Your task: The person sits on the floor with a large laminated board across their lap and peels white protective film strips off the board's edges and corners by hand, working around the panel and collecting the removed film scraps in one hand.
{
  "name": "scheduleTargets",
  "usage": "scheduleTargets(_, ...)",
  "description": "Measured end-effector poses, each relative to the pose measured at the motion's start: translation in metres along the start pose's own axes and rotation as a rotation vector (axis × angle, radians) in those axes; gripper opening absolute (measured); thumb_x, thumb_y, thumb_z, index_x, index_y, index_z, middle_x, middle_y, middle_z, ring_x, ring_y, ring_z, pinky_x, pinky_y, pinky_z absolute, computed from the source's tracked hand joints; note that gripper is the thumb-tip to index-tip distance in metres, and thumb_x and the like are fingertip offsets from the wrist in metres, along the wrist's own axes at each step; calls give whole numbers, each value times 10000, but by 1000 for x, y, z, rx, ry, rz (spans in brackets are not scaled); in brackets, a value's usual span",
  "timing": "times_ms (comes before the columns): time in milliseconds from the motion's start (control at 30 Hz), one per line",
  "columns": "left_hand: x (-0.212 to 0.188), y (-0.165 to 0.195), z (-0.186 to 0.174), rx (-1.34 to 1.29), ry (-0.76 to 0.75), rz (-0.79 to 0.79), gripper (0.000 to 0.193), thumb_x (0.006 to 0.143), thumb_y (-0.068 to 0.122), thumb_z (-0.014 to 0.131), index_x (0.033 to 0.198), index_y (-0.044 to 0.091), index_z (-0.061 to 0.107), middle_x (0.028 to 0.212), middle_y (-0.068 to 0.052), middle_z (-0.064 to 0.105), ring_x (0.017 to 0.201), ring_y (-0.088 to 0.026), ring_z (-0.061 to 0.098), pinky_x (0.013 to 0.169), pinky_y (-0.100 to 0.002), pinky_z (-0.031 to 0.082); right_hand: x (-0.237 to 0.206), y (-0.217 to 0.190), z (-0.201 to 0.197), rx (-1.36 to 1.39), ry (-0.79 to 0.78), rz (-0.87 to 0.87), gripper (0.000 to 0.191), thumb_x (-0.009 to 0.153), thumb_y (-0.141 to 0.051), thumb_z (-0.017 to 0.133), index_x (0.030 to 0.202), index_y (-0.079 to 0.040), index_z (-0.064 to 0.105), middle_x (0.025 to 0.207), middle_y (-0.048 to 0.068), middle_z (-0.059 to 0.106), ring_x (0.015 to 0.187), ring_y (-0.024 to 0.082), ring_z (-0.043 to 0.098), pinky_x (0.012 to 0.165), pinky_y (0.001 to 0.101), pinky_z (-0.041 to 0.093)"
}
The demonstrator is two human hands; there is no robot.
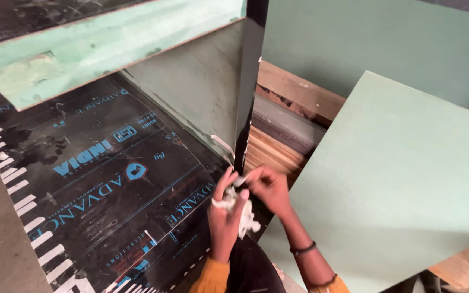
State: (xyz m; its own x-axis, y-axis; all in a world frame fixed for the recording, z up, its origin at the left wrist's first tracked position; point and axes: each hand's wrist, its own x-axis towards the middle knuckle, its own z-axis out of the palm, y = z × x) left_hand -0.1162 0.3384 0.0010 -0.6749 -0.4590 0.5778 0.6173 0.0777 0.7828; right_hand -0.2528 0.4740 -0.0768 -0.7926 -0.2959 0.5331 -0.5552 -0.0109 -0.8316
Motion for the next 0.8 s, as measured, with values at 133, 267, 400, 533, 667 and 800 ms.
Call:
scheduleTargets(133,8,-10,0,156,163,-169,226,958,209,743,960,-17,743,824,-26,680,700,-83,600,623,-249,486,0,-54,12,50,-1,130,108,908,-58,709,961,11,773,839,42,752,709,78,625,616,250,530)
scheduleTargets(267,2,-26,-12,-62,245,-349,234,970,214,724,929,-15,712,770,9,644,683,-61,549,612,-240,450,37,-72,21,-246,240,76,172,932,-154,754,1041,-21,744,848,54,750,730,108,682,671,257,572)
scheduleTargets(400,-9,-32,-18,-58,219,-369,236,953,221,733,913,-11,719,775,16,657,691,-52,551,623,-229,457,46,-70,30,-294,286,-70,184,885,-162,796,959,0,750,905,83,751,762,147,720,671,281,593)
scheduleTargets(533,-14,-31,-20,-7,188,-388,241,933,230,739,920,-11,733,785,-5,688,690,-58,564,627,-230,471,42,-57,32,-274,282,-88,153,908,-141,781,959,2,762,868,85,749,740,145,728,682,281,597)
scheduleTargets(667,-16,-27,-17,10,168,-377,255,937,245,731,932,-10,737,796,-20,708,696,-63,581,640,-230,482,48,-46,28,-381,331,-124,136,897,-110,783,909,18,738,831,91,752,691,135,721,653,280,597)
scheduleTargets(800,-16,-22,-13,-1,159,-417,263,932,248,734,940,-15,738,792,-31,711,689,-70,582,631,-236,483,50,-47,27,-279,287,-66,122,932,-111,753,953,8,737,840,78,751,711,105,718,663,262,609)
